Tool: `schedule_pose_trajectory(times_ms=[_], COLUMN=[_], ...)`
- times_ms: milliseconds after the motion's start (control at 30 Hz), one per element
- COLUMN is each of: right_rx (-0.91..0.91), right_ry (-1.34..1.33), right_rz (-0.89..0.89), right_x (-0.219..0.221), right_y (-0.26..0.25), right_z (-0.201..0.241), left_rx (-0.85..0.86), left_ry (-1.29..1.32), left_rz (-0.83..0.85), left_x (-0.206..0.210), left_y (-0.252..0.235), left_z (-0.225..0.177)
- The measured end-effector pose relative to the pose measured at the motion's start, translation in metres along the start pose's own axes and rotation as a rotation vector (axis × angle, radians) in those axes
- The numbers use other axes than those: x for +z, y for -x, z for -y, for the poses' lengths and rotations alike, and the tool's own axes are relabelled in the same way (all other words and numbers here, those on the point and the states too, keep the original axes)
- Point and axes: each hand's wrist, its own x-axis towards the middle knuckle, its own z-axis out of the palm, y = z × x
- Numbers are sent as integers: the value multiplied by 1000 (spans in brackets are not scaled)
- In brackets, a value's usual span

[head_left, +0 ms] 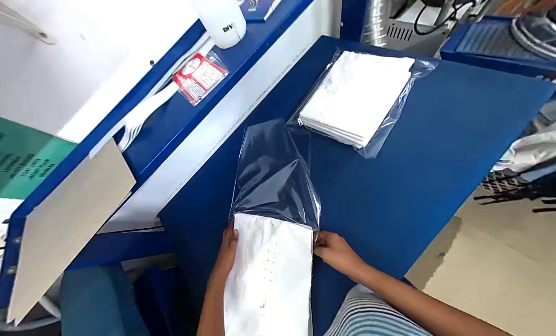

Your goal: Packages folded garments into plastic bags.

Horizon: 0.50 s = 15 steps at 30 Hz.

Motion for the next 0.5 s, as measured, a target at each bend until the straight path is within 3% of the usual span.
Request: schedule_pose_trajectory(times_ms=[133, 333, 500], right_rx=[56, 32, 2], right_ry=[-257, -293, -268], right_rz=[102, -152, -152], right_x=[5, 27, -5], right_y=[7, -24, -66], right_z=[7, 2, 29], left_rx=[-4, -153, -285], left_ry=[-137, -196, -29], left_rz=[-205, -359, -516], left_x=[27, 48, 66], left_y=[2, -2, -2], left_z=[1, -5, -17])
